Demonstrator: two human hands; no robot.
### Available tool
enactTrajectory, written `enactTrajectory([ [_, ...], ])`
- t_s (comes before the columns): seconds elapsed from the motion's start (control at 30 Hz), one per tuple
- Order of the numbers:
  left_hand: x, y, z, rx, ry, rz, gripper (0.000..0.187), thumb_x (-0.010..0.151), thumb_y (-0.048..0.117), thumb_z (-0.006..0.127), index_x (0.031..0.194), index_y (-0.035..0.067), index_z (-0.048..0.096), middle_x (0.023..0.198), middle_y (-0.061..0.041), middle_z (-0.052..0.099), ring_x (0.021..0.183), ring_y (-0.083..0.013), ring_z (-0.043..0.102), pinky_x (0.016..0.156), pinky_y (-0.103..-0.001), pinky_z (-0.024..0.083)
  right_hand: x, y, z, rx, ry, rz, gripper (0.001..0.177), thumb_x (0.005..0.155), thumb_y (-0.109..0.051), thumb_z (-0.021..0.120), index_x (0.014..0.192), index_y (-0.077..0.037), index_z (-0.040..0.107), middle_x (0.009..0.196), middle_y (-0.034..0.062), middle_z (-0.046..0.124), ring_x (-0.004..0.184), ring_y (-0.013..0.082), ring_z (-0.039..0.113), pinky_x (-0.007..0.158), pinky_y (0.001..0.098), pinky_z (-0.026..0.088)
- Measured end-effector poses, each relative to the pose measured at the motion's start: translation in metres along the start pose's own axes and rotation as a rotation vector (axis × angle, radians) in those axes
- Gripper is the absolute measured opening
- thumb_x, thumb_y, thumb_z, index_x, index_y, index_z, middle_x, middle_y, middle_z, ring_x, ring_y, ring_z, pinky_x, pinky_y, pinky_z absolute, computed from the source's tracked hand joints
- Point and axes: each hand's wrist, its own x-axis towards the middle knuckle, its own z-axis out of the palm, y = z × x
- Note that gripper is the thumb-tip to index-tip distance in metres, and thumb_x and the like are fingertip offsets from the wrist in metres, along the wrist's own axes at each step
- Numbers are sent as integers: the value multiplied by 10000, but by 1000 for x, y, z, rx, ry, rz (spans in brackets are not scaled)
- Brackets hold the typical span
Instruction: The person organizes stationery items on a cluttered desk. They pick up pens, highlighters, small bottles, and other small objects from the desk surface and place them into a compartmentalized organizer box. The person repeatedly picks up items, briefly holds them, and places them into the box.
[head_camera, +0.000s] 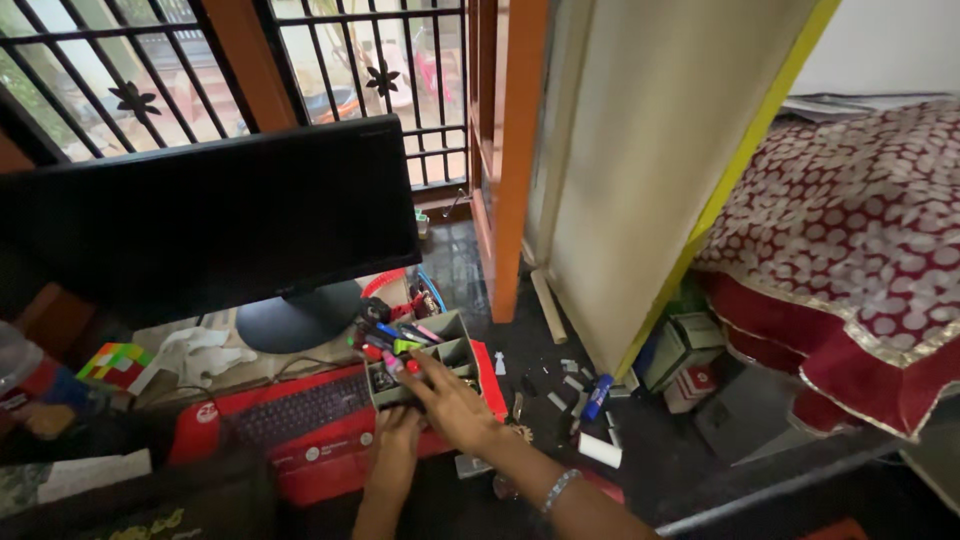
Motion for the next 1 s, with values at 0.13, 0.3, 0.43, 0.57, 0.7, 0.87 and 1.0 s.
enactTrajectory([
  [0.13, 0, -6, 3, 68, -92, -35, 135, 872, 96, 625, 987, 38, 666, 1029, -149, 653, 1013, -367, 586, 882, -468, 484, 3, 5, 4, 15, 13, 1, 822, 763, 37, 693, 1532, -105, 438, 1581, 268, 353, 1418, 450, 443, 1157, 468, 405],
  [0.3, -2, -2, 1, 93, -38, 14, 176, 876, 104, 619, 1026, 15, 640, 1100, -177, 639, 1054, -386, 571, 894, -472, 479, 2, 6, 4, -1, -7, 18, 808, 787, 15, 702, 1540, -104, 436, 1592, 262, 357, 1426, 433, 441, 1175, 466, 393],
  [0.43, -3, 9, -7, 109, 20, 71, 225, 866, 83, 593, 1074, 9, 632, 1157, -184, 629, 1104, -382, 570, 929, -458, 477, 1, 8, 7, -12, -13, -4, 847, 747, -16, 726, 1536, -81, 426, 1588, 274, 346, 1448, 443, 399, 1181, 474, 359],
  [0.57, 0, 15, -13, 166, -29, 72, 260, 845, 80, 583, 1086, 22, 661, 1146, -158, 632, 1117, -362, 571, 958, -446, 478, -4, 10, 11, -48, 42, -59, 826, 770, -62, 740, 1537, -55, 434, 1606, 302, 325, 1477, 451, 384, 1208, 469, 351],
  [0.7, 1, 19, -14, 183, -50, 103, 245, 841, 96, 582, 1055, 35, 684, 1115, -136, 634, 1117, -354, 570, 961, -442, 477, -11, 11, 8, -98, 10, -43, 720, 815, -85, 715, 1500, -62, 499, 1605, 297, 334, 1466, 443, 414, 1199, 455, 368],
  [0.87, 2, 14, -8, 205, -7, 117, 217, 864, 103, 612, 1053, 12, 667, 1148, -146, 630, 1109, -367, 578, 946, -452, 486, -24, 13, 0, -150, 16, -73, 666, 861, -84, 672, 1510, -49, 527, 1625, 270, 343, 1448, 417, 447, 1199, 453, 382],
  [1.0, -1, 16, -3, 123, 33, 7, 216, 875, 112, 649, 1072, 25, 666, 1200, -136, 647, 1104, -363, 595, 925, -455, 498, -32, 17, -6, -163, -42, -71, 653, 839, -78, 659, 1482, -43, 548, 1659, 254, 311, 1466, 396, 430, 1190, 453, 371],
])
